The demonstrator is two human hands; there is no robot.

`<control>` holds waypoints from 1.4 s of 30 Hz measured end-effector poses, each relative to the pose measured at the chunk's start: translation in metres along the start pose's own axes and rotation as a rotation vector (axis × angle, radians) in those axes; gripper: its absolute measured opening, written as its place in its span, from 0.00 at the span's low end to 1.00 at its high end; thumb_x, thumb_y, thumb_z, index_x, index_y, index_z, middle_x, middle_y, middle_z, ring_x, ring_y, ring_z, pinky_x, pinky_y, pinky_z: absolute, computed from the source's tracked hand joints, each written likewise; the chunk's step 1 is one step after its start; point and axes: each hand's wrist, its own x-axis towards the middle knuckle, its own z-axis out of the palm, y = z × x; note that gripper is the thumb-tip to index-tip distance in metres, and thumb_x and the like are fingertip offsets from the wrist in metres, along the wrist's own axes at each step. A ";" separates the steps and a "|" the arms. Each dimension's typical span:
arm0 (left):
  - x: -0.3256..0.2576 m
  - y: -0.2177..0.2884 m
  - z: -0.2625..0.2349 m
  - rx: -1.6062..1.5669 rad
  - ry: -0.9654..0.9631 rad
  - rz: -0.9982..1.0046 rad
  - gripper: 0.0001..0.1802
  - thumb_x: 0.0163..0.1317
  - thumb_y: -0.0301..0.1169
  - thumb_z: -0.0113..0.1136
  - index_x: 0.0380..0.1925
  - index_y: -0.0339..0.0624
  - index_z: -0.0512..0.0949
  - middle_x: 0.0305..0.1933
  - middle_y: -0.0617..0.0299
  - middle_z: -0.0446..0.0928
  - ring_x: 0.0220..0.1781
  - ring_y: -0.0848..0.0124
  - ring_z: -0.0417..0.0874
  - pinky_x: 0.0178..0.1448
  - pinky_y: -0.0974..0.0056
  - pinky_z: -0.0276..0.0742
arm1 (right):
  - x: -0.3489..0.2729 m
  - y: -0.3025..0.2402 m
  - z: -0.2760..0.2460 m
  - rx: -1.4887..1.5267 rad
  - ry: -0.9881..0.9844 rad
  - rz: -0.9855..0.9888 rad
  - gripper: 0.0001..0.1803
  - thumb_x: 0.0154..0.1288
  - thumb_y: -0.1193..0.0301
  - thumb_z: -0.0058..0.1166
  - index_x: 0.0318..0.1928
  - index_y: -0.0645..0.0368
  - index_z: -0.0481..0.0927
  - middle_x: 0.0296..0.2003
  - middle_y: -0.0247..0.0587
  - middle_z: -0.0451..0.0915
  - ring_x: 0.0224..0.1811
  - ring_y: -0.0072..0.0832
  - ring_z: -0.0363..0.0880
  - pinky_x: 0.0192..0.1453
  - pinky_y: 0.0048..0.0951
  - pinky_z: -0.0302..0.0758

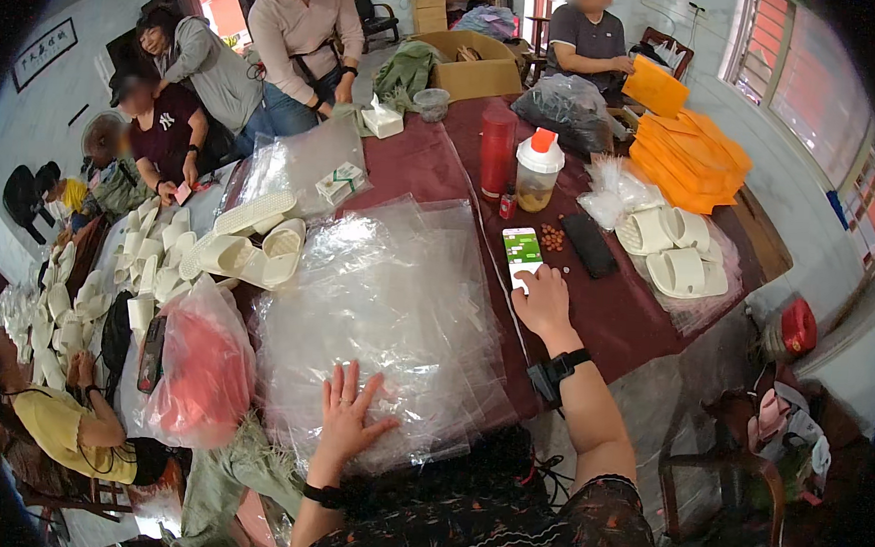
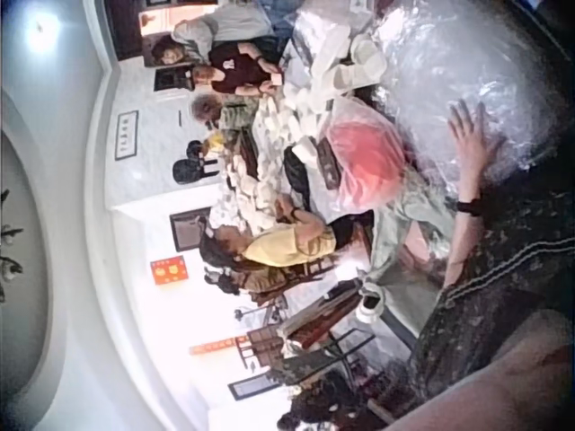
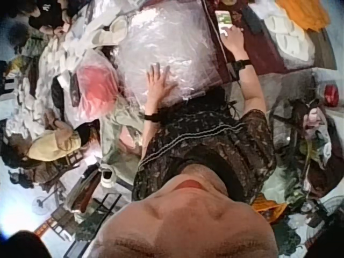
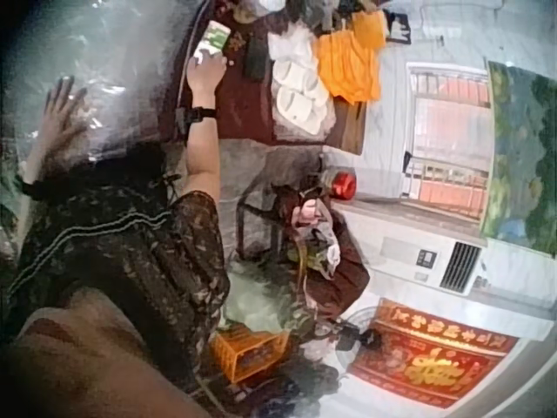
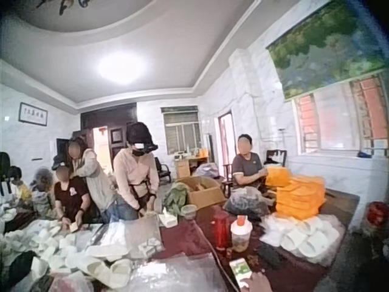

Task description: The recorder is packing pairs of white sandals into individual plastic bags within a shoe factory setting.

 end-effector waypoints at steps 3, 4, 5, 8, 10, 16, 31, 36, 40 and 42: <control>-0.001 -0.001 0.001 -0.005 0.005 0.004 0.46 0.53 0.63 0.67 0.71 0.63 0.68 0.82 0.49 0.49 0.83 0.44 0.45 0.80 0.37 0.42 | 0.001 0.000 0.000 0.002 -0.017 0.012 0.14 0.59 0.66 0.54 0.44 0.53 0.85 0.40 0.46 0.75 0.46 0.46 0.72 0.51 0.47 0.72; -0.001 -0.001 0.001 -0.002 -0.001 0.000 0.46 0.53 0.63 0.67 0.71 0.63 0.68 0.82 0.49 0.49 0.83 0.44 0.45 0.80 0.37 0.41 | 0.002 0.000 -0.001 -0.002 -0.013 0.014 0.13 0.59 0.66 0.54 0.43 0.52 0.85 0.40 0.46 0.75 0.46 0.46 0.72 0.51 0.47 0.72; 0.000 0.000 0.000 0.001 -0.007 -0.001 0.46 0.53 0.63 0.67 0.71 0.63 0.68 0.82 0.49 0.48 0.83 0.44 0.45 0.80 0.37 0.41 | 0.003 0.000 -0.003 -0.008 -0.006 0.017 0.12 0.59 0.66 0.54 0.42 0.52 0.85 0.40 0.45 0.75 0.46 0.46 0.72 0.51 0.47 0.72; 0.002 0.002 -0.002 -0.002 -0.016 -0.007 0.46 0.53 0.63 0.67 0.71 0.63 0.68 0.82 0.49 0.48 0.82 0.43 0.45 0.80 0.37 0.41 | 0.003 0.006 0.003 -0.033 0.035 0.008 0.11 0.59 0.67 0.55 0.40 0.51 0.86 0.39 0.45 0.74 0.46 0.45 0.72 0.51 0.47 0.72; 0.001 0.001 0.000 0.000 -0.007 -0.002 0.46 0.53 0.63 0.67 0.71 0.63 0.69 0.82 0.49 0.48 0.82 0.43 0.45 0.80 0.37 0.42 | 0.001 0.008 0.000 -0.023 -0.004 0.011 0.10 0.59 0.67 0.55 0.40 0.51 0.86 0.39 0.44 0.74 0.46 0.45 0.72 0.51 0.47 0.72; 0.000 0.001 -0.001 0.023 0.009 0.011 0.45 0.54 0.63 0.66 0.71 0.62 0.69 0.82 0.49 0.49 0.82 0.43 0.45 0.80 0.38 0.42 | 0.000 0.001 -0.006 0.007 -0.006 0.035 0.09 0.59 0.69 0.56 0.40 0.52 0.85 0.38 0.46 0.74 0.46 0.47 0.73 0.54 0.48 0.72; 0.001 0.003 -0.003 0.013 -0.007 -0.005 0.44 0.56 0.63 0.65 0.72 0.63 0.68 0.82 0.50 0.48 0.83 0.45 0.44 0.81 0.39 0.39 | -0.001 0.003 -0.008 0.011 -0.004 0.055 0.10 0.60 0.67 0.56 0.38 0.52 0.87 0.38 0.46 0.75 0.46 0.47 0.74 0.52 0.48 0.75; 0.000 0.003 -0.004 0.001 -0.003 -0.001 0.44 0.55 0.62 0.66 0.71 0.63 0.68 0.82 0.50 0.48 0.83 0.45 0.45 0.81 0.39 0.40 | -0.001 0.003 -0.009 -0.020 -0.006 0.094 0.10 0.60 0.67 0.56 0.38 0.53 0.87 0.38 0.46 0.75 0.47 0.47 0.74 0.52 0.48 0.75; 0.001 0.005 -0.006 -0.003 0.000 -0.002 0.45 0.54 0.60 0.68 0.71 0.61 0.69 0.82 0.49 0.49 0.83 0.45 0.44 0.81 0.40 0.40 | -0.001 0.001 -0.010 -0.036 0.003 0.087 0.13 0.59 0.67 0.55 0.44 0.54 0.86 0.39 0.46 0.76 0.47 0.47 0.74 0.50 0.48 0.75; 0.001 0.006 -0.006 -0.017 -0.003 -0.006 0.45 0.54 0.58 0.69 0.71 0.60 0.69 0.82 0.49 0.49 0.83 0.45 0.43 0.81 0.40 0.38 | 0.001 -0.002 -0.012 -0.043 0.028 0.082 0.15 0.59 0.68 0.55 0.46 0.54 0.85 0.39 0.47 0.76 0.47 0.47 0.74 0.49 0.48 0.75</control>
